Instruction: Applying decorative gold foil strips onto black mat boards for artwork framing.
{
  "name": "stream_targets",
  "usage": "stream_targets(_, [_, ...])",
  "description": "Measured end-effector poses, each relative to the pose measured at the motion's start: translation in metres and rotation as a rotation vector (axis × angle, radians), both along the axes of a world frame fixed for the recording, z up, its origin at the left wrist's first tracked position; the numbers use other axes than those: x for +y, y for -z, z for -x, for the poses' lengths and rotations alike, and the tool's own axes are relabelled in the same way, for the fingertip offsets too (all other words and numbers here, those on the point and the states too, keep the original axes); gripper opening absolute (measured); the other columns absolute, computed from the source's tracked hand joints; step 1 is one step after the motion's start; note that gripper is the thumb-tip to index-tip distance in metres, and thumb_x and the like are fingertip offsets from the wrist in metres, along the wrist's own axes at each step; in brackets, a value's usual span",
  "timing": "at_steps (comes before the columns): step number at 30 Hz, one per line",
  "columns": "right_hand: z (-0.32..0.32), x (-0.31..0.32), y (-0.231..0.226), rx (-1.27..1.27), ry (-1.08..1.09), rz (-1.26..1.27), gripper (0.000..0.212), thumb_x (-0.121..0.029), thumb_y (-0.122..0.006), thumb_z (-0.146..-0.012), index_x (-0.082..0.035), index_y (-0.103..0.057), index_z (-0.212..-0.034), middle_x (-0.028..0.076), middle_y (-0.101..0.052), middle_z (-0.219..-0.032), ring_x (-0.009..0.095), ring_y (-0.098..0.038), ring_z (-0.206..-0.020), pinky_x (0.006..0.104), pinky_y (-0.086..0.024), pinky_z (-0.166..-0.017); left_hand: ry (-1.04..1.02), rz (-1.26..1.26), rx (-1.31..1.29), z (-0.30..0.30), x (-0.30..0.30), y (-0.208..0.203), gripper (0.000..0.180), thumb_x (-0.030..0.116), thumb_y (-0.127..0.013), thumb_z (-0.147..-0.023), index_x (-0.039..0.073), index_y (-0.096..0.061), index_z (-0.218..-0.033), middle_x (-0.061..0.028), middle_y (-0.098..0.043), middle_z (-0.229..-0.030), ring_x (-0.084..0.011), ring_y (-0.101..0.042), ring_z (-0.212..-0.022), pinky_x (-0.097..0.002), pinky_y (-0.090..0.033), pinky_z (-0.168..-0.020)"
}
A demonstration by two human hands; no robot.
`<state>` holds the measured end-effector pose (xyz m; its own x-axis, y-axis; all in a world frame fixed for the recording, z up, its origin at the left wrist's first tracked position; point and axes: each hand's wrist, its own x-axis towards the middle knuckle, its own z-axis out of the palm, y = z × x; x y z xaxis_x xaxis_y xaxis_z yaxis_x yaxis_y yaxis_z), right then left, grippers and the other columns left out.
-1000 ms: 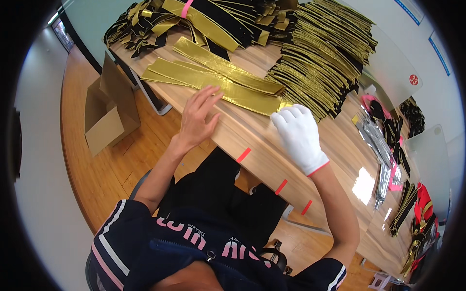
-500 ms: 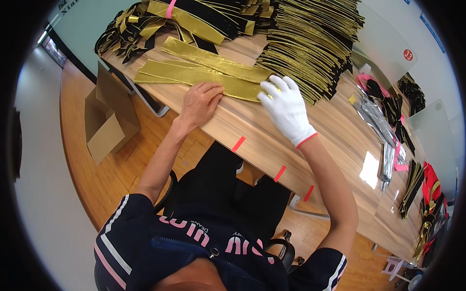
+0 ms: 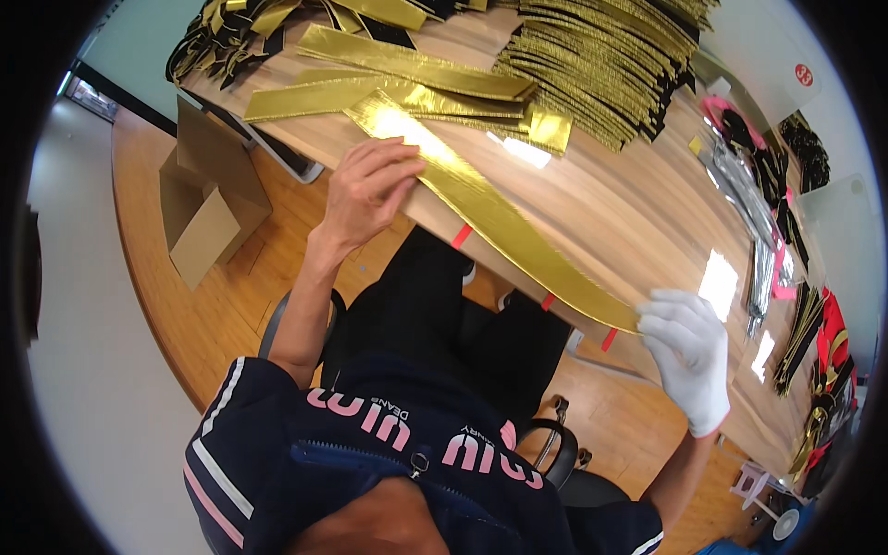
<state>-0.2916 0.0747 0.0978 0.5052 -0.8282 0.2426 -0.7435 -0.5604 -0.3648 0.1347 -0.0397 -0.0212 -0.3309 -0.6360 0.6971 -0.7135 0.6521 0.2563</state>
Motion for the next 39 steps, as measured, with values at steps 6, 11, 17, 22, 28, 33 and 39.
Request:
stream_targets(6, [0.034,0.046,0.008,0.148,0.236,-0.173,0.019,0.005,-0.071,-0.074,-0.002,-0.073,-0.092,0.012,-0.076,-0.102,0.034,-0.069,-0.108,0.0414,-0.051,-0.095,0.140,0.007,-0.018,0.032,0.037,0.012,0.023,0.003,-0.076,-0.081,0.009,-0.077,-0.103,-0.0050,-0.075,-0.114,-0.0280,-0.069,-0.114,-0.0416,-0.054,-0.096])
stream_targets(11, [0.044,0.064,-0.001,0.410,0.390,-0.198,0.027,0.010,-0.063,-0.078,-0.001,-0.073,-0.101,0.014,-0.075,-0.109,0.037,-0.067,-0.110,0.0421,-0.050,-0.096,0.165,-0.014,-0.017,0.042,0.063,0.013,0.026,0.006,-0.078,-0.082,0.009,-0.077,-0.108,-0.0035,-0.073,-0.121,-0.0265,-0.067,-0.117,-0.0423,-0.054,-0.094])
stream_targets(17, [-0.064,0.032,0.017,0.084,0.244,0.240,0.042,0.009,-0.068,-0.079,-0.002,-0.069,-0.120,0.017,-0.071,-0.124,0.038,-0.064,-0.123,0.0470,-0.049,-0.107,0.162,0.001,0.030,0.035,0.069,0.016,0.031,-0.004,-0.077,-0.079,0.007,-0.078,-0.109,-0.0064,-0.076,-0.118,-0.0286,-0.071,-0.113,-0.0405,-0.056,-0.093])
stream_targets(22, [-0.167,-0.003,0.071,0.054,0.104,0.111,0.071,-0.018,-0.085,-0.079,-0.002,-0.054,-0.142,0.019,-0.053,-0.148,0.039,-0.050,-0.139,0.0503,-0.039,-0.118,0.027,0.123,0.318,0.021,0.079,0.024,0.030,-0.009,-0.068,-0.082,0.003,-0.079,-0.107,-0.0104,-0.077,-0.102,-0.0262,-0.075,-0.095,-0.0352,-0.058,-0.082])
stream_targets(28, [-0.179,-0.016,0.105,0.161,0.083,0.170,0.065,-0.015,-0.079,-0.084,0.002,-0.053,-0.140,0.021,-0.051,-0.151,0.040,-0.047,-0.143,0.0509,-0.036,-0.120,-0.082,-0.875,1.212,0.007,0.070,0.028,0.014,0.010,-0.071,-0.098,-0.004,-0.074,-0.102,-0.0102,-0.076,-0.088,-0.0141,-0.072,-0.078,-0.0238,-0.051,-0.065])
stream_targets(33, [-0.173,-0.013,0.113,0.105,0.064,0.214,0.061,-0.008,-0.077,-0.084,0.001,-0.053,-0.140,0.020,-0.054,-0.149,0.039,-0.048,-0.142,0.0509,-0.037,-0.120,-0.129,-0.785,1.204,0.017,0.052,0.019,0.016,0.012,-0.077,-0.096,-0.002,-0.072,-0.090,-0.0072,-0.074,-0.076,-0.0109,-0.067,-0.064,-0.0217,-0.046,-0.057])
stream_targets(39, [-0.174,-0.020,0.107,0.052,0.111,0.243,0.056,-0.007,-0.076,-0.084,-0.001,-0.057,-0.136,0.018,-0.058,-0.144,0.037,-0.054,-0.135,0.0504,-0.041,-0.116,-0.150,-0.617,0.921,0.032,0.058,0.018,0.017,0.009,-0.080,-0.092,-0.004,-0.071,-0.086,-0.0015,-0.069,-0.065,-0.0051,-0.062,-0.058,-0.0219,-0.046,-0.052])
